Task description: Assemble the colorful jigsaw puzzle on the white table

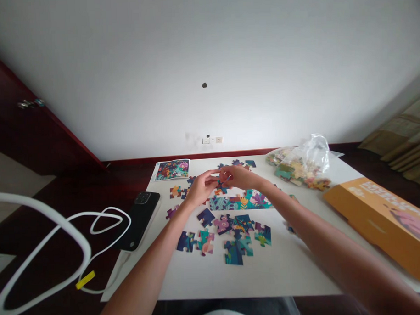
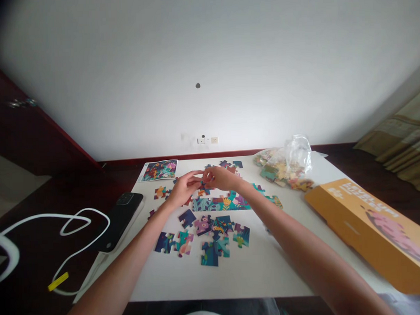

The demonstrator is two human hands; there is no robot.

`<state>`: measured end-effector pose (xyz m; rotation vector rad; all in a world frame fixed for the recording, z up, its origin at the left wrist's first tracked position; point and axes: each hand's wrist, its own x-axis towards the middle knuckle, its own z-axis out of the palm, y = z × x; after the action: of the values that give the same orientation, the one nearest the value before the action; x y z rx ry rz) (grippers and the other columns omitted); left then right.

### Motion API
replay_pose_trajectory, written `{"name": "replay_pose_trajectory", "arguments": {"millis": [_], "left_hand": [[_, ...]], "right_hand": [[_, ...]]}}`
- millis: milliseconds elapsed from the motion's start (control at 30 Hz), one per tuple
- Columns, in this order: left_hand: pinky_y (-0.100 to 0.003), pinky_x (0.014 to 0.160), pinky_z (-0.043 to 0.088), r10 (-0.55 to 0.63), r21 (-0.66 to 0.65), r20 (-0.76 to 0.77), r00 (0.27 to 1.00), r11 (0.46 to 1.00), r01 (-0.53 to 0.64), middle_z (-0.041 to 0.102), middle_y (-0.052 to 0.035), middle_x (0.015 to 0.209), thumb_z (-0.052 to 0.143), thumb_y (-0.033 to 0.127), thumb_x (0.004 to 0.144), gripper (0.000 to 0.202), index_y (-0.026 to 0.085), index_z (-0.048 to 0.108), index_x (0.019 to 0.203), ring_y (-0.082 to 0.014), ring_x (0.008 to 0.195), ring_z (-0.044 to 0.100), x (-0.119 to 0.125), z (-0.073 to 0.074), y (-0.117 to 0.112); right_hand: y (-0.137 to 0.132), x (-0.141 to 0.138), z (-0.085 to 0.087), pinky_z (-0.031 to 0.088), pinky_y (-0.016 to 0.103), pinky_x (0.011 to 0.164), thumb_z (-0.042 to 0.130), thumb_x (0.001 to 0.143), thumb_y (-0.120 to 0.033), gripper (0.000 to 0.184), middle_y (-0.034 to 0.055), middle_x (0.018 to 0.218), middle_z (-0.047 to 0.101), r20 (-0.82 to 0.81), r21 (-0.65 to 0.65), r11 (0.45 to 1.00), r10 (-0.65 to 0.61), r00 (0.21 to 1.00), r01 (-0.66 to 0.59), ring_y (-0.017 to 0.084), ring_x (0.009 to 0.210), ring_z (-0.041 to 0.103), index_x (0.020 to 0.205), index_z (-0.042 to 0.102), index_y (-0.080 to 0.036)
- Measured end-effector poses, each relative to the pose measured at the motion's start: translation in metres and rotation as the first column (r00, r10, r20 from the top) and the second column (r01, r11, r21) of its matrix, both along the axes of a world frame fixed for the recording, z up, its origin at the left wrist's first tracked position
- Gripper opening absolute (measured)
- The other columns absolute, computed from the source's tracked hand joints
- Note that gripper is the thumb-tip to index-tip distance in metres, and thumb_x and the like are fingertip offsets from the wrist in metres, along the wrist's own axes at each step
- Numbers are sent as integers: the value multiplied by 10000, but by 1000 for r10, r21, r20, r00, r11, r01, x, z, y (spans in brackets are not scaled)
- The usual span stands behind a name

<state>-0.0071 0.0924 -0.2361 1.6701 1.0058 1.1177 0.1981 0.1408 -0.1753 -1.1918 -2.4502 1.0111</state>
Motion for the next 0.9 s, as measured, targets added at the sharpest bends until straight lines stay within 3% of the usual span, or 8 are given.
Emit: {"name": "replay_pose_trajectory", "arguments": {"millis": [100,167,233,333,467,667,900], "left_hand": [[-343,905,602,115,129,-184,976,987,-92,754,-82,1202,581,134,947,394,206,643,1329,-196,976,744,-3,0,-2],[-384,993,564,200,273,-359,911,957,-103,743,-73,1233,516,83,958,390,213,681,1287,-209,1061,714,-6,3,-3],[-420,1071,509,244,385,-508,826,922,-36,741,-58,1230,469,38,953,414,220,724,1224,-224,1153,665,-6,6,-6],[-438,1085,486,248,425,-637,730,903,63,729,-50,1263,485,44,953,413,226,740,1222,-242,1188,617,-4,6,-8],[-447,1102,465,264,417,-696,668,905,77,687,-50,1366,514,71,958,423,228,715,1296,-254,1234,579,1,0,-9],[-442,1100,469,279,416,-714,642,907,67,687,-35,1372,501,86,970,426,232,715,1308,-251,1217,582,1,-3,-5],[-478,1169,424,299,404,-762,574,913,60,629,-17,1464,468,82,971,473,218,663,1380,-278,1335,535,-3,-7,3]], "right_hand": [[14,5,-10,460,233,603,675,826,-159,204,10,813,761,-25,-94,996,0,1000,-2,141,682,684,1025,690,-201],[20,16,-10,468,229,604,665,825,-152,267,20,885,774,-32,-109,994,-32,999,29,134,683,684,1085,693,-203],[26,27,-6,468,226,614,667,827,-158,305,28,920,778,-3,-73,995,-71,997,70,131,699,681,1126,705,-203],[33,37,-4,455,225,613,664,839,-173,301,28,868,773,85,11,995,-97,992,96,135,695,667,1130,736,-201],[36,39,-9,456,228,610,672,820,-173,315,10,844,780,121,29,993,-115,986,112,137,670,665,1113,768,-237],[37,39,-8,437,220,552,725,797,-213,296,20,843,782,154,54,986,-166,974,160,138,634,653,1087,781,-228],[29,28,-12,466,228,669,628,869,-178,291,-2,867,794,94,131,988,-92,991,79,157,770,698,1080,809,-265]]}}
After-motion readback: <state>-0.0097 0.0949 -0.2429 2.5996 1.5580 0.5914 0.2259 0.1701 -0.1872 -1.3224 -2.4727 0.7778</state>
